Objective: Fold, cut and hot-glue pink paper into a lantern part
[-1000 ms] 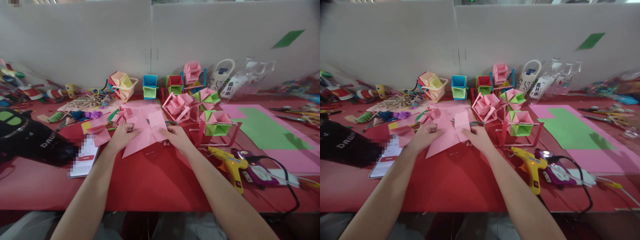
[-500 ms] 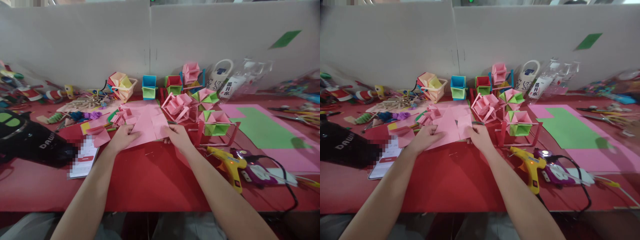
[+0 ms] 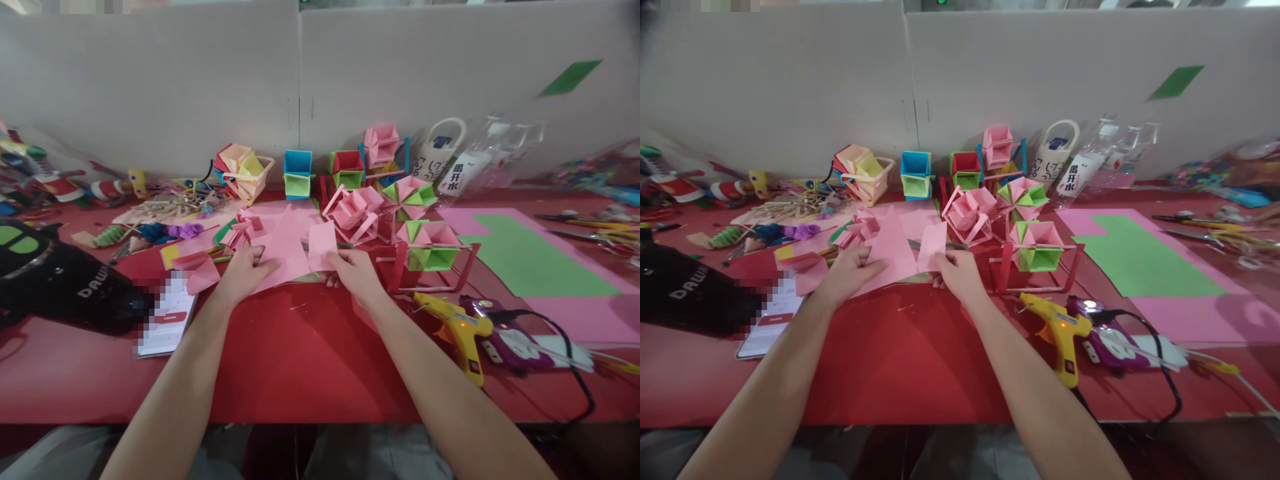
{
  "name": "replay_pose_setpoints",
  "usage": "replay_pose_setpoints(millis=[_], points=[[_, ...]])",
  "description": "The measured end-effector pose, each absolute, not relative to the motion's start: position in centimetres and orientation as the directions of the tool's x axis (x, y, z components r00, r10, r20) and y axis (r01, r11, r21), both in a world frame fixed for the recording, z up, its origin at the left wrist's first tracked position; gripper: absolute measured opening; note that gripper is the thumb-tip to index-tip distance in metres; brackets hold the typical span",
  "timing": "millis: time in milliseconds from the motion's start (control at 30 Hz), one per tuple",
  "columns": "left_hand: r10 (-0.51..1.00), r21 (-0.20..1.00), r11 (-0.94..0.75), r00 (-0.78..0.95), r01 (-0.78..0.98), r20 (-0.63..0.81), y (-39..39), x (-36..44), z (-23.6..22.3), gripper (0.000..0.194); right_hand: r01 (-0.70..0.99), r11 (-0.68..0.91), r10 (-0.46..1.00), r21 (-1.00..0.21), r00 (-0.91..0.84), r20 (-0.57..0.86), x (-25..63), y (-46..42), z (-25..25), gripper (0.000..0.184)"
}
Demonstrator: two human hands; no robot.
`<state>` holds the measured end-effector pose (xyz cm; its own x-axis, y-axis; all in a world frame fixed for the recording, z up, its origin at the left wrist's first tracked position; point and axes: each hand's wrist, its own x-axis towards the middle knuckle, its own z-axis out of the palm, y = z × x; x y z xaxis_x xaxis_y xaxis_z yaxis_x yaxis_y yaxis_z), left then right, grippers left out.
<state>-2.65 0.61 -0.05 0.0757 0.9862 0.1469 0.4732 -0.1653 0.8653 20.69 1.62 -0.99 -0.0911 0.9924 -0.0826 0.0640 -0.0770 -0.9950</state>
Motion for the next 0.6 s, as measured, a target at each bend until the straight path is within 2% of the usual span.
replay_pose_setpoints(millis=[167,367,600], points=[[0.987,0.918,-0.152,0.105,0.367,0.122,0.56,-2.52,0.14,0.031,0.050,-0.070,0.990,-0.996,-0.117,-0.076,20.69,1.36,-0.59,0.026],[0.986,0.953,-0.111,0.153,0.283,0.069,0.37,-2.19,0.26,0.031,0.066,-0.032,0.993,-0.997,-0.108,-0.039,20.59,1.26,-0.42,0.020],[0.995,0.957,-0.096,0.004,0.273,0.098,0.82,-2.79,-0.05,0.037,0.078,0.004,0.998,-0.997,-0.064,-0.001,21.05,2.00,-1.31,0.021]])
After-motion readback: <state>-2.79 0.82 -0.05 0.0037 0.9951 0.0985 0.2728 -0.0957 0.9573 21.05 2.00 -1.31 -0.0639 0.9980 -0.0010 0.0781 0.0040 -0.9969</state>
